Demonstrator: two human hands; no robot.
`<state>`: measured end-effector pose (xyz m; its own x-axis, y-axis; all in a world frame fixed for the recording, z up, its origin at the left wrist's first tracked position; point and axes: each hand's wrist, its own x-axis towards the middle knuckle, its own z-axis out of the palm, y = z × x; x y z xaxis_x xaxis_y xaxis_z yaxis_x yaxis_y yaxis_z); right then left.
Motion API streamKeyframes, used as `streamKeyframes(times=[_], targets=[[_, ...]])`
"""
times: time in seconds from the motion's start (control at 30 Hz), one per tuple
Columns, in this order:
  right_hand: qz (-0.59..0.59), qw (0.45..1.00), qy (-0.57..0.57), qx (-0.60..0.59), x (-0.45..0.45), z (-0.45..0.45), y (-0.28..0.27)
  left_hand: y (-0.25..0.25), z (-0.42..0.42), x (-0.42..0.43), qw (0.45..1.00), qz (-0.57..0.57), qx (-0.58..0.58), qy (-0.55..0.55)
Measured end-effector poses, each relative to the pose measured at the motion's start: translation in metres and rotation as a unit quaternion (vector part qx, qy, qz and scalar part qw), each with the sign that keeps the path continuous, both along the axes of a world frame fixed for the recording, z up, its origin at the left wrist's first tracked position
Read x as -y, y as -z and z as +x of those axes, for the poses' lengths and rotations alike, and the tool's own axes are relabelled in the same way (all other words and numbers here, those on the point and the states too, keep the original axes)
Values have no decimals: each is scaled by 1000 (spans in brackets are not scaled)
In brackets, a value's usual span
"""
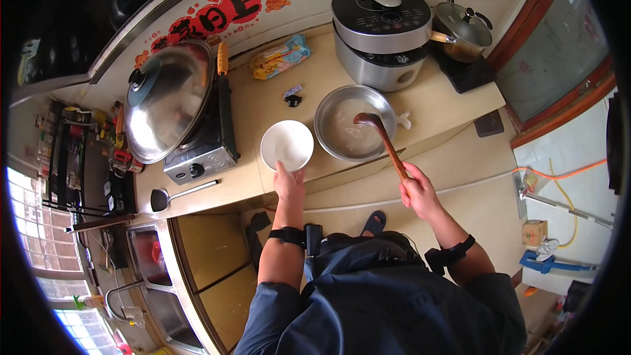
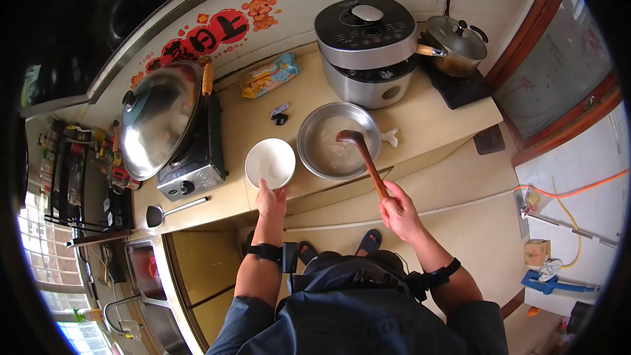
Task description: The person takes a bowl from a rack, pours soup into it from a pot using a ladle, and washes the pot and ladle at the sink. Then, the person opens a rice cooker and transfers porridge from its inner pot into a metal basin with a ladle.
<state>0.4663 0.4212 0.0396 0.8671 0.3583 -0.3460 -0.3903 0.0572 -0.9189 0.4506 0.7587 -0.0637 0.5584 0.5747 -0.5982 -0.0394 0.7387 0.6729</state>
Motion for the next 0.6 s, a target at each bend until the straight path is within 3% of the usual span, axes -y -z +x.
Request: streamKeyframes(times=[0.13, 0.23, 0.3, 0.37, 0.5, 0.6], targets=[[4, 999, -8, 42, 6, -2, -5, 5, -4, 8, 1000, 21, 13, -14], [-9, 999, -3, 41, 10, -1, -3, 4, -11, 26, 997, -27, -51, 48], [-20, 999, -2, 46, 11, 2, 0, -30, -10, 78, 972, 113, -124, 165], [-23, 999, 7, 47, 13, 1, 4, -45, 9, 101, 953, 88, -124, 263], [-47, 997, -9, 57, 20, -3, -7, -36, 46, 112, 930, 116, -125, 325], [-35, 996, -14, 75, 30, -9, -7, -32, 56, 112, 922, 193, -143, 305]])
